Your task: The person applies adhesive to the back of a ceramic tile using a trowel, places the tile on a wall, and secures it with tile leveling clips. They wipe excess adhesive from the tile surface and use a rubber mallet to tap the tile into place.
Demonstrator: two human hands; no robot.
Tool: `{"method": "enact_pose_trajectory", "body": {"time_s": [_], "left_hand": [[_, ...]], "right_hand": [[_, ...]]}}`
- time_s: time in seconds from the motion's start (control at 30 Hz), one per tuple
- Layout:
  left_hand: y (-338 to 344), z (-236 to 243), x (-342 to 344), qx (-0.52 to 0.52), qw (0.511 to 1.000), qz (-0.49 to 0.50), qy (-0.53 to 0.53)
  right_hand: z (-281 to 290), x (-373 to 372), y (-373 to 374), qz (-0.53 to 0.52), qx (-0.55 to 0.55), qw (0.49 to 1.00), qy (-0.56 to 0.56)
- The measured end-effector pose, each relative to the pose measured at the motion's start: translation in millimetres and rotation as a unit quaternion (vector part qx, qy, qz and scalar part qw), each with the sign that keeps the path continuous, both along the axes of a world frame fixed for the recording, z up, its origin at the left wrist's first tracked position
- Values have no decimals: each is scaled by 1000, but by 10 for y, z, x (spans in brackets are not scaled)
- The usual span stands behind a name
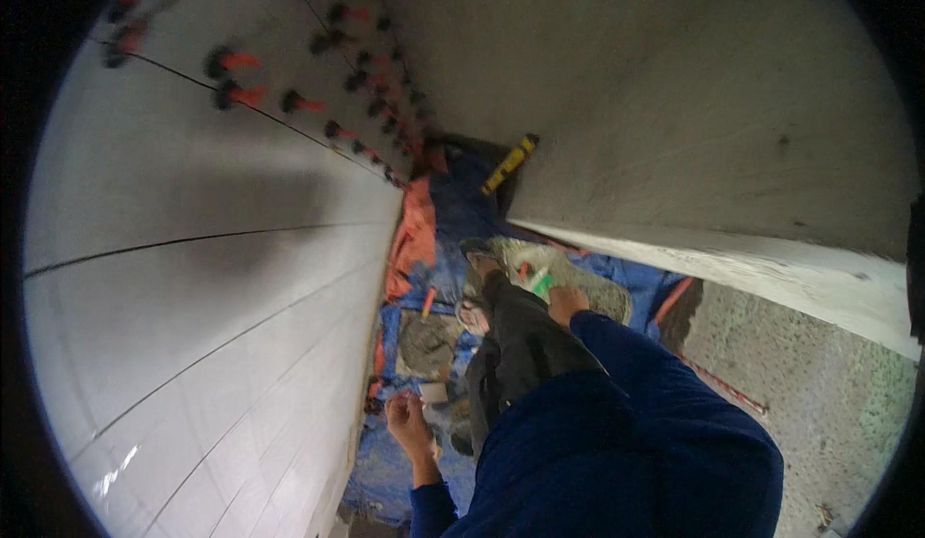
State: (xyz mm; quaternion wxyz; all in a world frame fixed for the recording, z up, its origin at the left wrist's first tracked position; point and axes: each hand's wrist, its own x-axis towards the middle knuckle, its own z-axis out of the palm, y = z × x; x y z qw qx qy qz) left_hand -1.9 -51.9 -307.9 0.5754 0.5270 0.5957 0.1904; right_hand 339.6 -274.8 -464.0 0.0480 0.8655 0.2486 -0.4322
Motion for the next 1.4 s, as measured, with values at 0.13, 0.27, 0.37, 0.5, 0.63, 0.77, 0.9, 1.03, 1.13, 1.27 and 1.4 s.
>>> {"method": "enact_pose_trajectory", "body": {"time_s": [0.13, 0.27, 0.37, 0.5, 0.63, 0.77, 0.9, 1.03, 1.13, 1.27, 1.4], "left_hand": [[-167, -367, 333, -186, 981, 48, -3], [-350, -799, 485, -346, 929, 109, -74], [-473, -1086, 475, -394, 902, 97, -145], [-513, -1401, 312, -450, 867, 170, -134], [-387, -1739, 82, -433, 869, 187, -152], [-300, -1964, -94, -391, 887, 197, -146], [-270, -2042, -159, -377, 898, 203, -101], [-273, -1954, -116, -382, 898, 209, -62], [-334, -1688, -22, -387, 905, 177, -25], [-387, -1108, 121, -342, 933, 96, -57], [-321, -591, 286, -289, 957, 26, -7]], "right_hand": [[-458, -88, -84, -70, -154, 984, 59], [-1213, -118, -178, -133, -192, 969, 82], [-1829, -111, -314, -162, -223, 955, 110], [-2566, -229, -764, -185, -250, 944, 111], [-3286, -514, -1259, -182, -277, 941, 71], [-3848, -710, -1582, -232, -306, 916, 114], [-4081, -725, -1522, -226, -351, 903, 102], [-3665, -554, -1320, -167, -313, 926, 128], [-2963, -384, -1297, -113, -323, 927, 155], [-1955, -392, -1385, -75, -308, 937, 149], [-955, -325, -1387, -87, -260, 956, 104]]}}
